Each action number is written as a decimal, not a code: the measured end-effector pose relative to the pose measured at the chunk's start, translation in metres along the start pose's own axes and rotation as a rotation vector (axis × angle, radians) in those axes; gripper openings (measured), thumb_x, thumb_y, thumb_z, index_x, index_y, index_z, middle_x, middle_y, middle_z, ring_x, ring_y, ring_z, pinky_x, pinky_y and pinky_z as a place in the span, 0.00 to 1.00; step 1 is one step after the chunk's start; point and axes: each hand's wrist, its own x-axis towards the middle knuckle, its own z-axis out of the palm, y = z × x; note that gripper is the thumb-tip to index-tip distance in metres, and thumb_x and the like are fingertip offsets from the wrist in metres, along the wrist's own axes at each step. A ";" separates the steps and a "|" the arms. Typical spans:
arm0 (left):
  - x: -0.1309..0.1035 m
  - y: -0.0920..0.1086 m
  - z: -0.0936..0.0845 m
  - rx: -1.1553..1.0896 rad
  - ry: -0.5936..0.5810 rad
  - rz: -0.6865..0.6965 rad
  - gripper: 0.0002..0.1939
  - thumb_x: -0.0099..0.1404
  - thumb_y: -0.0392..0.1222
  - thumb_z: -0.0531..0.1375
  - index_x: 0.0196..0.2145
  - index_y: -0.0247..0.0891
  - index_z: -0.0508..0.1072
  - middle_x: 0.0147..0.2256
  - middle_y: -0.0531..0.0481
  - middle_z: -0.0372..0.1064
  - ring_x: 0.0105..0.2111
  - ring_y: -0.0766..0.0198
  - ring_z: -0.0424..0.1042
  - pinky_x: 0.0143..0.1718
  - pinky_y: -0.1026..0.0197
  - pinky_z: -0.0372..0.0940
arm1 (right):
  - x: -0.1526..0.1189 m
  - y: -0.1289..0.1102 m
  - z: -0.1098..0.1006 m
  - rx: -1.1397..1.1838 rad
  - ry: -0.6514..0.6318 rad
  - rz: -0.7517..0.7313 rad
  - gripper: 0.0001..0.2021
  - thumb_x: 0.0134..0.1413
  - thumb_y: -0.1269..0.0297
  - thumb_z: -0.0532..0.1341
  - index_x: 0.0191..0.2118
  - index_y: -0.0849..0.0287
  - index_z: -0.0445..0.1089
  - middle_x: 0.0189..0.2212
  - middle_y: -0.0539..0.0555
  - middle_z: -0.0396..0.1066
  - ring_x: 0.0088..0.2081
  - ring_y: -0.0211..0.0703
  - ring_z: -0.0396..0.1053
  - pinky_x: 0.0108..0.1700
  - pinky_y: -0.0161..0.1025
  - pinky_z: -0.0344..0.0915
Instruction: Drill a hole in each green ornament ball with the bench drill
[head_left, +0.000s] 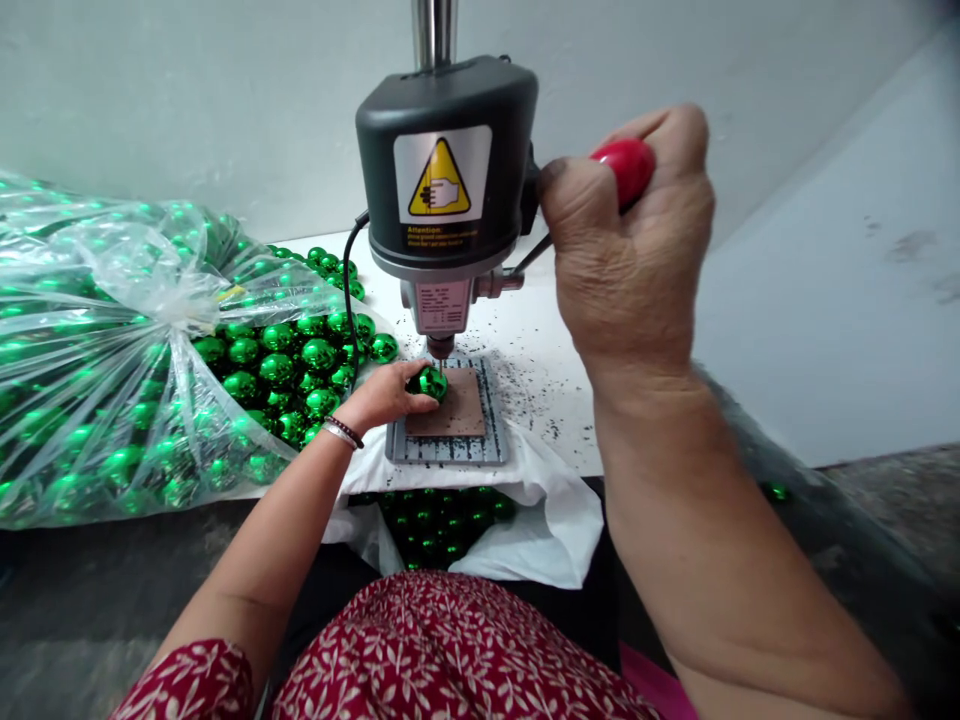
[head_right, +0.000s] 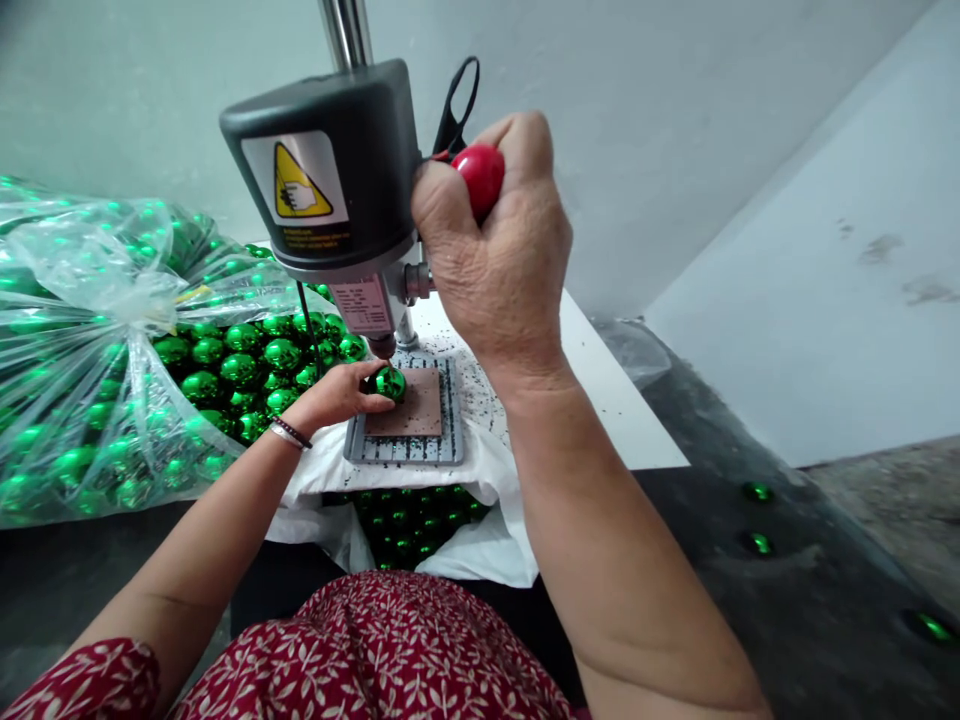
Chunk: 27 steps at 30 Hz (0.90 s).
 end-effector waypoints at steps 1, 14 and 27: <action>0.002 0.000 -0.002 0.027 -0.003 0.017 0.31 0.56 0.45 0.69 0.57 0.39 0.75 0.49 0.47 0.80 0.49 0.53 0.77 0.53 0.59 0.69 | 0.000 0.000 0.000 -0.003 0.001 0.005 0.13 0.60 0.68 0.59 0.30 0.55 0.51 0.26 0.44 0.53 0.29 0.29 0.52 0.39 0.33 0.57; -0.002 0.013 0.005 0.230 0.026 0.123 0.29 0.55 0.41 0.69 0.55 0.37 0.75 0.53 0.39 0.76 0.51 0.48 0.76 0.56 0.52 0.67 | 0.001 -0.005 -0.002 -0.015 -0.036 0.028 0.12 0.59 0.69 0.59 0.31 0.58 0.52 0.26 0.42 0.50 0.30 0.26 0.49 0.39 0.29 0.53; -0.005 0.002 0.026 -0.363 0.073 -0.043 0.34 0.59 0.44 0.68 0.62 0.37 0.71 0.55 0.45 0.76 0.55 0.52 0.74 0.61 0.54 0.64 | -0.002 0.007 0.001 -0.008 0.043 -0.061 0.11 0.58 0.64 0.61 0.32 0.59 0.56 0.25 0.42 0.55 0.29 0.23 0.55 0.38 0.28 0.57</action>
